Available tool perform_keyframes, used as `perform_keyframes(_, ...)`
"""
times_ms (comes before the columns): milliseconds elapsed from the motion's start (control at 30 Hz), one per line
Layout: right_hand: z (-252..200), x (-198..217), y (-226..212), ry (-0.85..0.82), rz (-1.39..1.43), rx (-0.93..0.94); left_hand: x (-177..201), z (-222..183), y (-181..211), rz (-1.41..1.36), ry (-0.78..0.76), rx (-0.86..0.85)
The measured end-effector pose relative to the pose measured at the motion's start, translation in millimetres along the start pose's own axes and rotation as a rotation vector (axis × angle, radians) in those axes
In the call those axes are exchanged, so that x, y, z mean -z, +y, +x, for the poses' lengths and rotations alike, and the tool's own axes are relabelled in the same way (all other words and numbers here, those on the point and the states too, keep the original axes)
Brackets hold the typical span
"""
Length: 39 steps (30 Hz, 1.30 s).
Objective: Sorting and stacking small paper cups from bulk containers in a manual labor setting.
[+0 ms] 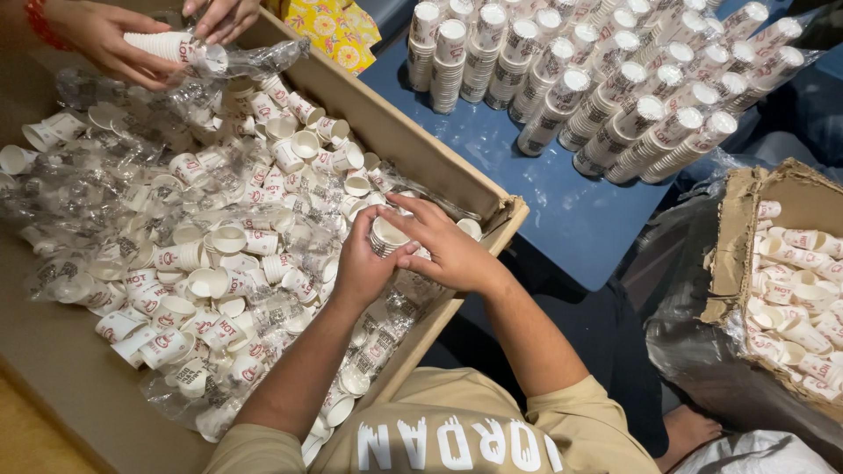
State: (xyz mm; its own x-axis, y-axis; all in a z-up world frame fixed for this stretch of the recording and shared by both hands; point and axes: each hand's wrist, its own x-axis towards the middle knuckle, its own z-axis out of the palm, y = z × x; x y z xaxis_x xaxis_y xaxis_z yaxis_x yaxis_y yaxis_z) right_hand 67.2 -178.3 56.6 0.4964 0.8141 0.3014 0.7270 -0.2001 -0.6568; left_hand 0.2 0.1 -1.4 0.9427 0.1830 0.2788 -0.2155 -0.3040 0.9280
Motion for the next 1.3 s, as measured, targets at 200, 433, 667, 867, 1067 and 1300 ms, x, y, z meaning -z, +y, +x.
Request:
perform_keyframes(200, -4.3, 8.3, -8.2, 0.123, 0.177, -0.045, 1.1, 0.4, 13.1, -0.228, -0.037, 0.085)
perform_keyframes(433, -5.5, 7.9, -5.1, 0.1, 0.193, 0.031, 4.5, -1.1, 5.7, -0.096, -0.033, -0.049)
perform_keyframes(667, -3.1, 8.3, -8.1, 0.122, 0.19, -0.01, 0.2, -2.5, 6.0, -0.135, -0.067, -0.021)
perform_keyframes(867, -3.2, 6.4, -6.8, 0.143, 0.243, -0.016, 4.1, 4.1, 7.9, 0.039, -0.022, -0.167)
perform_keyframes(1067, 4.2, 7.0, -17.8, 0.179, 0.212, -0.154, -1.2, 2.3, 3.9, 0.06, 0.011, -0.05)
perform_keyframes(1300, -3.9, -4.6, 2.6, 0.117, 0.064, -0.371, -6.4, -5.3, -8.1, -0.073, 0.155, -0.158)
